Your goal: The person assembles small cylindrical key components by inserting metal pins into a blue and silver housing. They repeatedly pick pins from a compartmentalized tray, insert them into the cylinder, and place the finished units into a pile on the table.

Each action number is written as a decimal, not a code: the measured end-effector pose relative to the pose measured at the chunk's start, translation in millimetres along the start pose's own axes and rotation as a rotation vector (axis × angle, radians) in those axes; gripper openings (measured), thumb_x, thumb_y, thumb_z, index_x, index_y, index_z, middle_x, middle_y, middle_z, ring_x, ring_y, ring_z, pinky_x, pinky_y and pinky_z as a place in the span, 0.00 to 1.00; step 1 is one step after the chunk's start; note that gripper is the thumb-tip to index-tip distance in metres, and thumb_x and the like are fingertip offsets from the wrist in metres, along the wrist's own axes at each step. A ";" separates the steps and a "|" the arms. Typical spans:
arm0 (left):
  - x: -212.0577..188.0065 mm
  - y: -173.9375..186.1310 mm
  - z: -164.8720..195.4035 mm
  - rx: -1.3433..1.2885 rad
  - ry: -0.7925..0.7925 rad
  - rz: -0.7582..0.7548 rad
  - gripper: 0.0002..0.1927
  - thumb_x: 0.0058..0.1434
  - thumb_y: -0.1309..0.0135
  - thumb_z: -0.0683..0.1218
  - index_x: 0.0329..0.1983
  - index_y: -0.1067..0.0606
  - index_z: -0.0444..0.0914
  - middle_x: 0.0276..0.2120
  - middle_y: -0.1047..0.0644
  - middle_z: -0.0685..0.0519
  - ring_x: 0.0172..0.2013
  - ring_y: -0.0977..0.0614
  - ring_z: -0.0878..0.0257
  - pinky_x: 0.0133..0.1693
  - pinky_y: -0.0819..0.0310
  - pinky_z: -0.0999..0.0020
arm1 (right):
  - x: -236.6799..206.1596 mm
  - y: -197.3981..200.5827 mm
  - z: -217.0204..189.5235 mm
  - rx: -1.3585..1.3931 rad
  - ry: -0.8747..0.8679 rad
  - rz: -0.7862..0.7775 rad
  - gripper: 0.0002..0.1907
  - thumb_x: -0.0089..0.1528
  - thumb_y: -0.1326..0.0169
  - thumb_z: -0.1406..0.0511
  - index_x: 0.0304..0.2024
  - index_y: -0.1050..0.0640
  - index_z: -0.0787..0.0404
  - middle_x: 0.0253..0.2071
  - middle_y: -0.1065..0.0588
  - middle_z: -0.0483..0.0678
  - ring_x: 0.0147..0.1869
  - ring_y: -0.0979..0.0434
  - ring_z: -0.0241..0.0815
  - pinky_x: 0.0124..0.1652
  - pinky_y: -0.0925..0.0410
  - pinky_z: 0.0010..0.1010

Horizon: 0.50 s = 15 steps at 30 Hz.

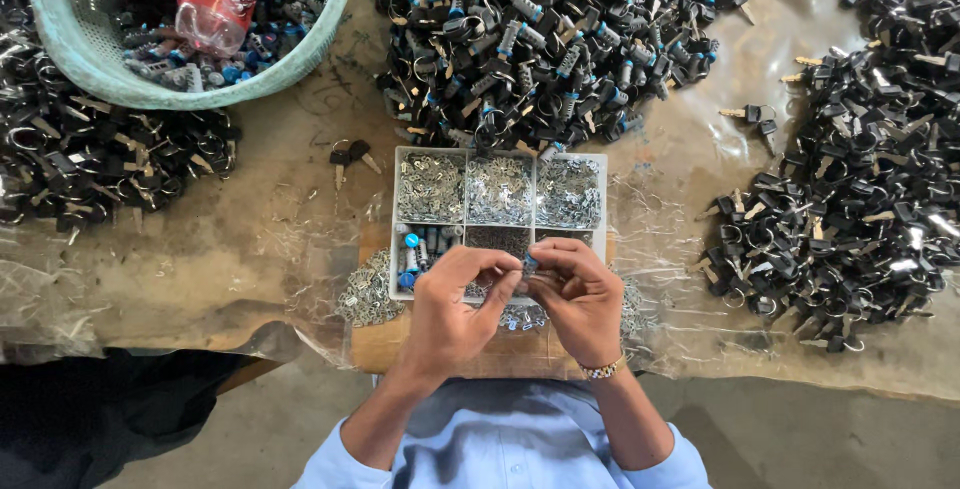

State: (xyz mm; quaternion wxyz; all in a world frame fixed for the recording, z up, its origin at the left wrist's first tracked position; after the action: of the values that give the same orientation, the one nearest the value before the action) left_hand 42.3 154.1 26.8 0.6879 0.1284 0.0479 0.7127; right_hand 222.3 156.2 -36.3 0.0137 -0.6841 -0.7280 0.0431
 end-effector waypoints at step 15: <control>-8.5 -8.4 -7.3 -0.058 0.049 0.065 0.06 0.61 0.37 0.38 0.41 0.19 0.34 0.36 0.17 0.51 0.37 0.15 0.68 0.41 0.21 0.74 | -4.9 1.9 3.3 0.138 0.014 -0.017 0.19 0.58 0.41 0.84 0.51 0.21 0.71 0.57 0.28 0.53 0.52 0.20 0.37 0.52 0.22 0.26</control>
State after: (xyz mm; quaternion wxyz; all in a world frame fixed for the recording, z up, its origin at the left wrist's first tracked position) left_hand 48.7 146.9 16.8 0.6663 0.0923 0.0397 0.7388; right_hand 224.3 151.3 -39.5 0.0662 -0.6757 -0.7289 0.0881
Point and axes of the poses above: each hand's wrist, its own x-axis towards the middle knuckle, its own y-axis out of the back of the hand, z = x × y, the point moved 2 cm from there along x, towards the middle knuckle
